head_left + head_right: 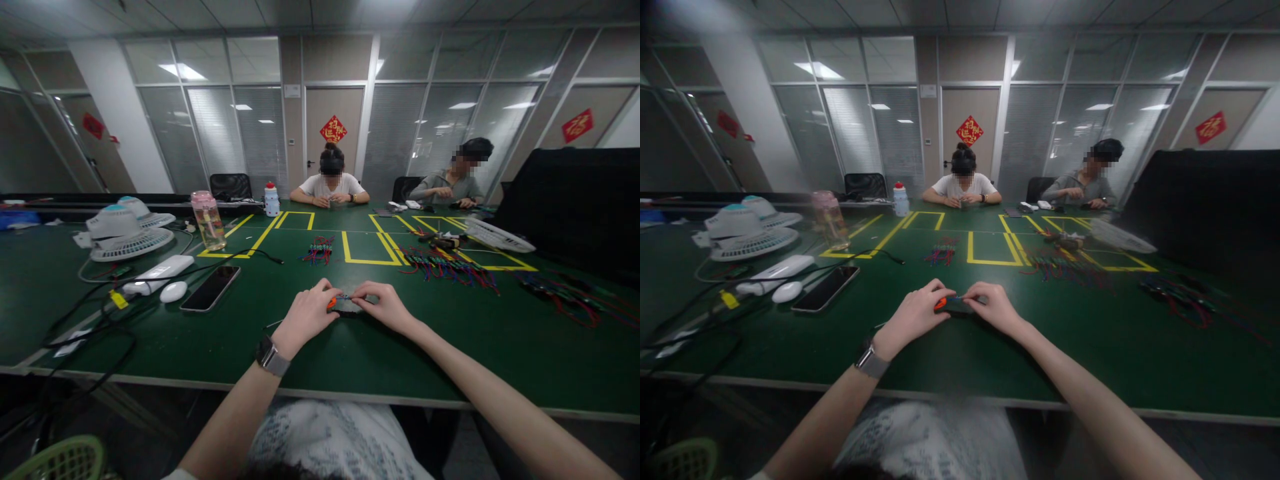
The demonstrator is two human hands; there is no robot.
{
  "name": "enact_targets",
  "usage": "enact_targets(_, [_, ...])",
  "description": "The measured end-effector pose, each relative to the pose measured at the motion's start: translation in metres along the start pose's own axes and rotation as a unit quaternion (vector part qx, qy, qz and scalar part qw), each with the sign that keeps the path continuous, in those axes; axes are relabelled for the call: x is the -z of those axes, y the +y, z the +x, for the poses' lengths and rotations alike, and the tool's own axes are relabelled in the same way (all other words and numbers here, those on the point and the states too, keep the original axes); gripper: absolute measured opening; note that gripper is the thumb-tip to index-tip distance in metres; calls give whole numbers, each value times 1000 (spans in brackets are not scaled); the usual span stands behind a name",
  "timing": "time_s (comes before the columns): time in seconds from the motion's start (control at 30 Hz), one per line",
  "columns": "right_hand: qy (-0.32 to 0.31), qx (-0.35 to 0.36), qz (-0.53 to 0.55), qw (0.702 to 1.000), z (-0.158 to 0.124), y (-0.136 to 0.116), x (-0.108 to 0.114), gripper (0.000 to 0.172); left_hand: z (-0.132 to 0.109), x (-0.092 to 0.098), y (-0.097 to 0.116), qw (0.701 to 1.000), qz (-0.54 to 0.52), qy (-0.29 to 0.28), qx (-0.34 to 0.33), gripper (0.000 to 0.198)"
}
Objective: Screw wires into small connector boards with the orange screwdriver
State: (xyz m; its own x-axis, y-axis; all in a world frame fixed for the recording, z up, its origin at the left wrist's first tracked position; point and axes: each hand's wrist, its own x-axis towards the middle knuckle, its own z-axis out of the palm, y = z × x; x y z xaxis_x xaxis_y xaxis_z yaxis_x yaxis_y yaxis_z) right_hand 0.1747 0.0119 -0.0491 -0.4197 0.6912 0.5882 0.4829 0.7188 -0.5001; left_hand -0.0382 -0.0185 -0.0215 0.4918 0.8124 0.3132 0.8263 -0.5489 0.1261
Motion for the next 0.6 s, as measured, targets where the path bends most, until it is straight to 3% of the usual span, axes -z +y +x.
enact_targets(0.17, [6, -41, -36, 998, 1, 15, 4, 15, 2, 3, 0, 998, -34, 45, 26, 40])
enact_targets(0.33, [-11, -61, -120, 991, -1, 31, 9, 13, 2, -1, 3, 999, -35, -10, -34, 11])
enact_targets(0.6, [-33, -76, -175, 981, -1, 41, 18, 12, 4, -13, 18, 994, 85, -42, -45, 14])
